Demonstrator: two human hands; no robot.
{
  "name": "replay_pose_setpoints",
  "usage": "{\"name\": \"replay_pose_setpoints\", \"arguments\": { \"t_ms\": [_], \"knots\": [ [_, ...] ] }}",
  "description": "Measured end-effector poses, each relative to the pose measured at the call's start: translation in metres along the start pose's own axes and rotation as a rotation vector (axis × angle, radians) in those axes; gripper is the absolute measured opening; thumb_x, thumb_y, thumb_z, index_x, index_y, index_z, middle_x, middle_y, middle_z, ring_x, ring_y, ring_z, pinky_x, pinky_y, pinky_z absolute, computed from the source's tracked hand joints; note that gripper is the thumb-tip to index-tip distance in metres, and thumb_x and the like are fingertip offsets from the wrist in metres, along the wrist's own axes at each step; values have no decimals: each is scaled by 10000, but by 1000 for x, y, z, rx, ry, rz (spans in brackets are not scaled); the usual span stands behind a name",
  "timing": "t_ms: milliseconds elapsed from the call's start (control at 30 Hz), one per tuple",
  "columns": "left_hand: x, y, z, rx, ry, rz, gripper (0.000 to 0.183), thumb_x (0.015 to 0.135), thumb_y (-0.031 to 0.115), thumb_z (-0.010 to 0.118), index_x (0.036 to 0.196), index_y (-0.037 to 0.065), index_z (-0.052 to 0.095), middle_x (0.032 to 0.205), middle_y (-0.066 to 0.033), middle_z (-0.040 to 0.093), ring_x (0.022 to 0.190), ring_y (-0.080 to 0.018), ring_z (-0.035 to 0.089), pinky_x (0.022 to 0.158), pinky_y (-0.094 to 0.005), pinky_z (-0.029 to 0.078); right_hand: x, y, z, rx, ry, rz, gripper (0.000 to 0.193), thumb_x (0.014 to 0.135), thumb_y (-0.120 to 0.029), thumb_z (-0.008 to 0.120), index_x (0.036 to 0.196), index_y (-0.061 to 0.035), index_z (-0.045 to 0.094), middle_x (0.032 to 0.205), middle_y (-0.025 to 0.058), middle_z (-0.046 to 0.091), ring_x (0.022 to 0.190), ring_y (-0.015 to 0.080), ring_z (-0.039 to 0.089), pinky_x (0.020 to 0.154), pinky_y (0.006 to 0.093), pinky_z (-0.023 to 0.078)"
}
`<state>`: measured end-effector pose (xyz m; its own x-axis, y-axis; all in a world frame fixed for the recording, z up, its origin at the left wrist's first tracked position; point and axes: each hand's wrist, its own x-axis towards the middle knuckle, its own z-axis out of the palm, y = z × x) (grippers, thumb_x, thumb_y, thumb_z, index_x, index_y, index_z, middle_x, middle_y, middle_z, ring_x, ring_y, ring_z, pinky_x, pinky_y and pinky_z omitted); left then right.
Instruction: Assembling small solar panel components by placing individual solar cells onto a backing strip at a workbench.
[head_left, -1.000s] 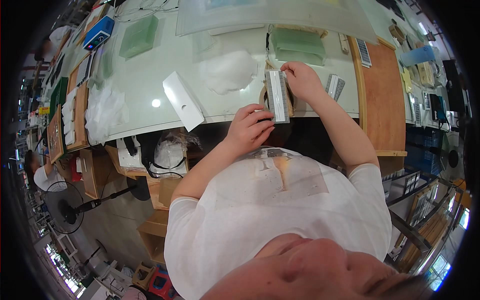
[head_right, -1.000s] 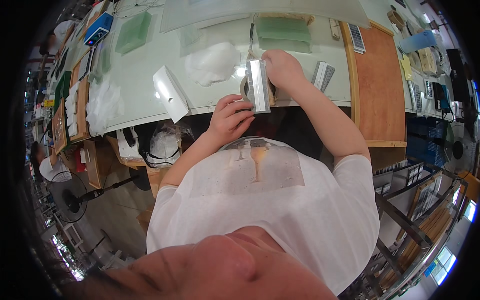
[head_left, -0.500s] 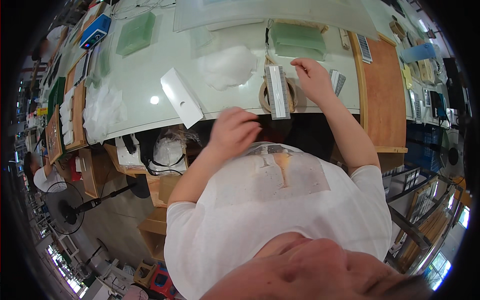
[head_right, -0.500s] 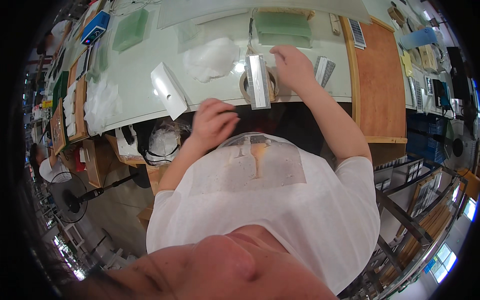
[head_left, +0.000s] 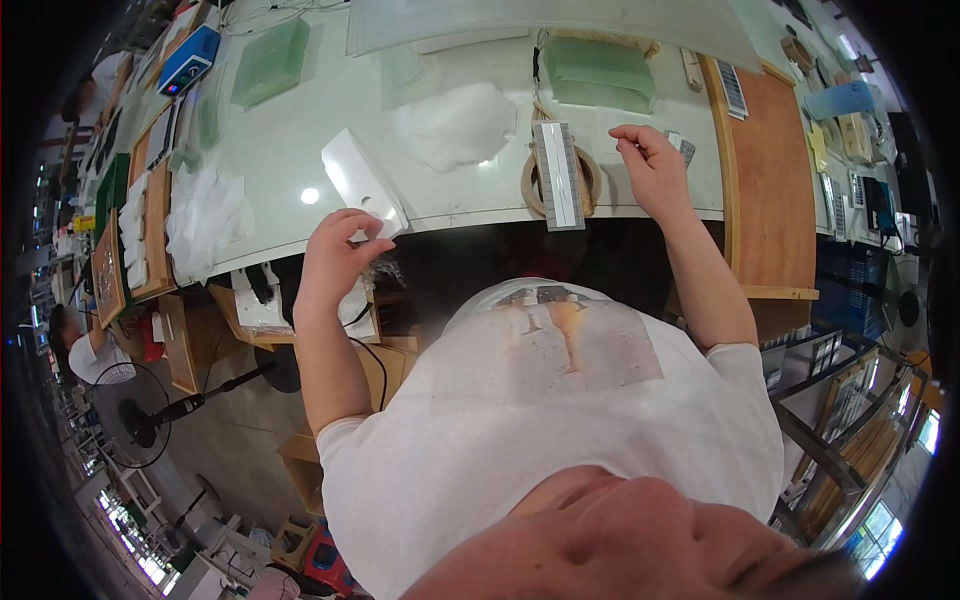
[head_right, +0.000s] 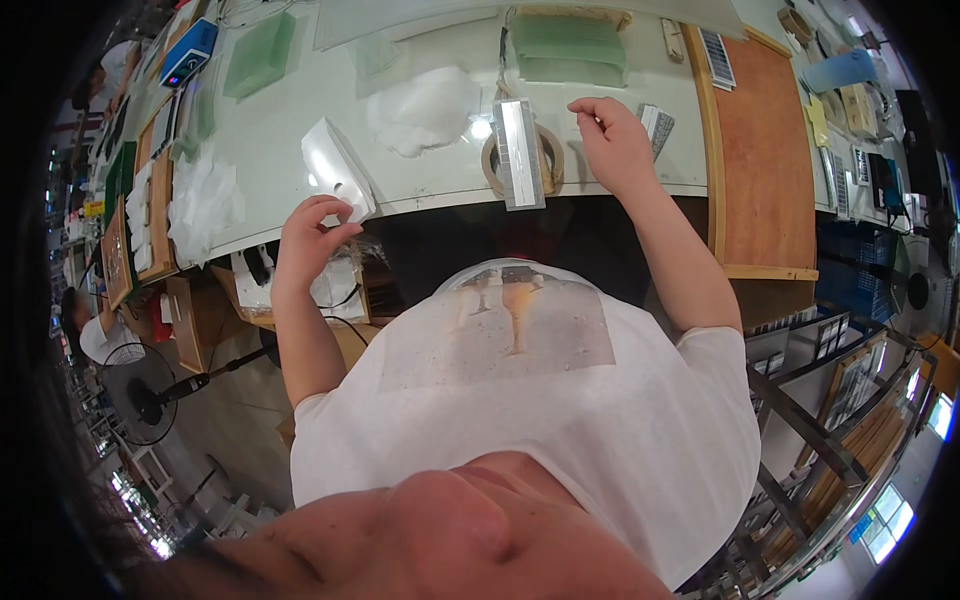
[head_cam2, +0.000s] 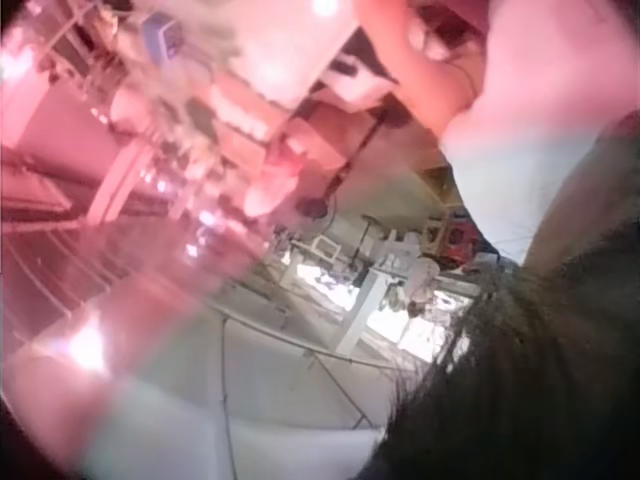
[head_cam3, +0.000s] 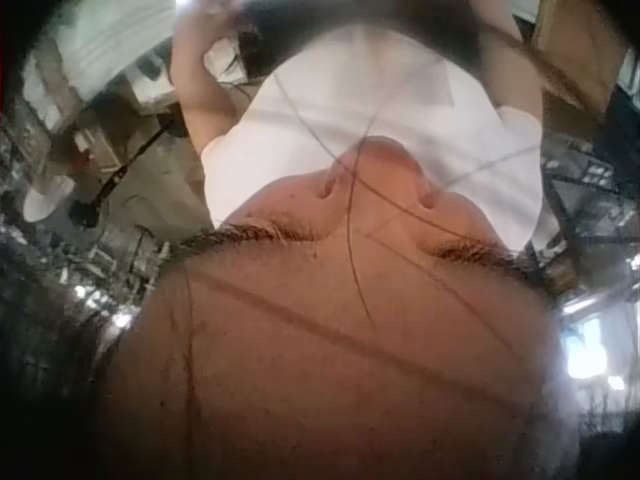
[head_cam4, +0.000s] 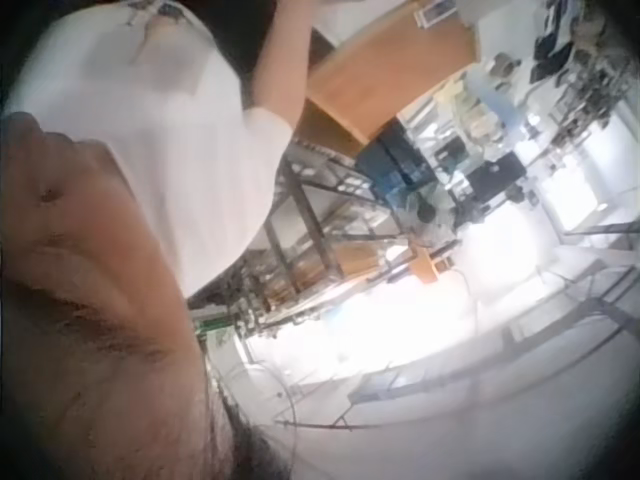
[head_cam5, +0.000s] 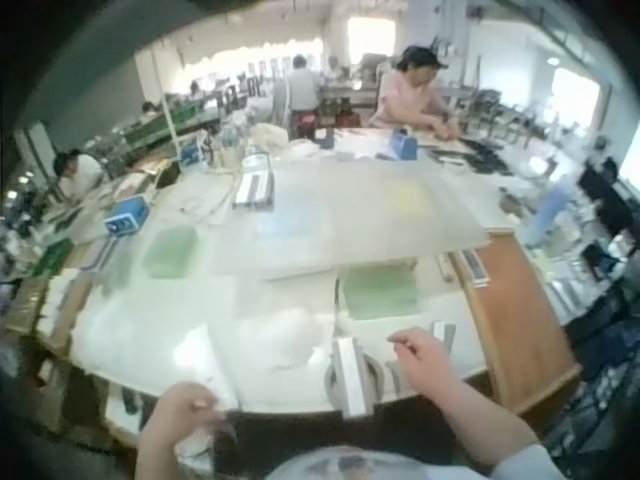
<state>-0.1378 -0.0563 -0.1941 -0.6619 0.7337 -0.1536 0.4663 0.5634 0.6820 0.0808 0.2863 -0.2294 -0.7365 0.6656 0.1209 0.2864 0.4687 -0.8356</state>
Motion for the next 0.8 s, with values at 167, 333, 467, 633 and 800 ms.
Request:
{"name": "replay_pose_setpoints", "arguments": {
  "t_ms": [167, 333, 467, 633, 800],
  "knots": [
    [2, -19, -5, -356, 154, -242, 160, 862, 121, 648, 979, 11, 650, 975, -49, 650, 770, -114, 598, 633, -259, 518, -3, 1, -1, 58, 14, -14, 163, 892, -102, 551, 1014, -49, 644, 908, 63, 625, 755, 154, 570, 707, 277, 464],
    [15, 0, 14, -741, 1156, 243, 106, 910, 4, 535, 987, -45, 589, 955, -118, 645, 859, -226, 641, 738, -327, 561, -12, -21, 0, 131, 31, 70, 175, 886, -115, 587, 1035, -45, 647, 920, 15, 633, 725, 89, 564, 656, 229, 455],
    [20, 54, 53, -148, 766, 837, 181, 789, -90, 593, 946, -6, 622, 984, -146, 624, 949, -333, 626, 809, -403, 524, -32, -61, 11, 693, -347, 264, 268, 912, -119, 565, 1158, -17, 598, 927, 10, 631, 672, 37, 493, 579, 181, 401],
    [38, 115, 96, -180, 359, 1091, 277, 689, 8, 729, 950, 30, 641, 975, -117, 614, 947, -328, 605, 784, -377, 500, -39, -78, 21, 873, -365, 373, 185, 905, -195, 604, 1034, -62, 617, 811, -1, 633, 647, 52, 555, 508, 182, 408],
    [44, 88, 122, -93, 354, 900, 269, 632, 109, 803, 866, 91, 671, 872, -32, 625, 864, -256, 558, 747, -354, 459, -32, -38, -1, 907, -40, 386, 133, 914, -175, 590, 1002, -75, 599, 779, -11, 618, 601, 44, 531, 501, 183, 401]
  ]
}}
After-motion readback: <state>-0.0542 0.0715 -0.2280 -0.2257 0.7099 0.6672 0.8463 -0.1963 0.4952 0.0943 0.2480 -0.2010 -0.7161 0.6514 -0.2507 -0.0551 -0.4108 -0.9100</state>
